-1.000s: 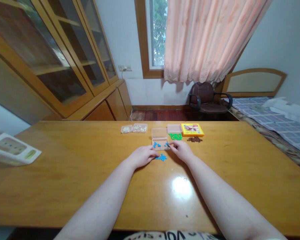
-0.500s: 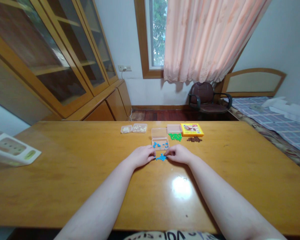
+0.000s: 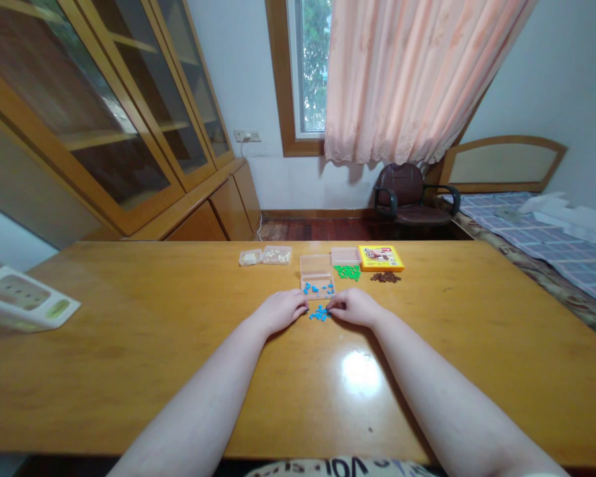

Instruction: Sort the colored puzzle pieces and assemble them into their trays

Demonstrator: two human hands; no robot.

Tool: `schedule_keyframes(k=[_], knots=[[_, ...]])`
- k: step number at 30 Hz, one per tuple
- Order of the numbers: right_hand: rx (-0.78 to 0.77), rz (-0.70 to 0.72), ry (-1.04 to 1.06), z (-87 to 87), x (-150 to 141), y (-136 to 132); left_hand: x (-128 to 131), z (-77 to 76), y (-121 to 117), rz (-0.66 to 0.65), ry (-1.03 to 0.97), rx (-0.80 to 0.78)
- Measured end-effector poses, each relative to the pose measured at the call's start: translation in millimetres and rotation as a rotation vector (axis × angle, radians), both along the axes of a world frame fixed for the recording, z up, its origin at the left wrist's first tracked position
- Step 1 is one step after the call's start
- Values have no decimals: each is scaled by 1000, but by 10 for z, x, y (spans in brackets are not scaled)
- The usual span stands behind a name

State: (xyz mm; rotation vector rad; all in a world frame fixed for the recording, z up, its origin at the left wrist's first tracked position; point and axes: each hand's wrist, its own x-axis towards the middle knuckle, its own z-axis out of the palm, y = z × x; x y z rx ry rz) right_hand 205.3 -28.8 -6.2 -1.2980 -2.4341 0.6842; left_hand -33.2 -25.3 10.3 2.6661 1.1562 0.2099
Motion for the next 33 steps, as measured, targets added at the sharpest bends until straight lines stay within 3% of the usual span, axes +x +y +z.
schedule_keyframes(k=[13, 25, 33], knots=[[137, 49, -108, 28, -61, -28, 108, -25, -5, 46, 110, 45], [90, -33, -7, 27, -4, -18, 118, 7, -21, 57, 134, 30], [61, 25, -70, 44, -14, -23, 59, 44, -44, 18, 69, -10]])
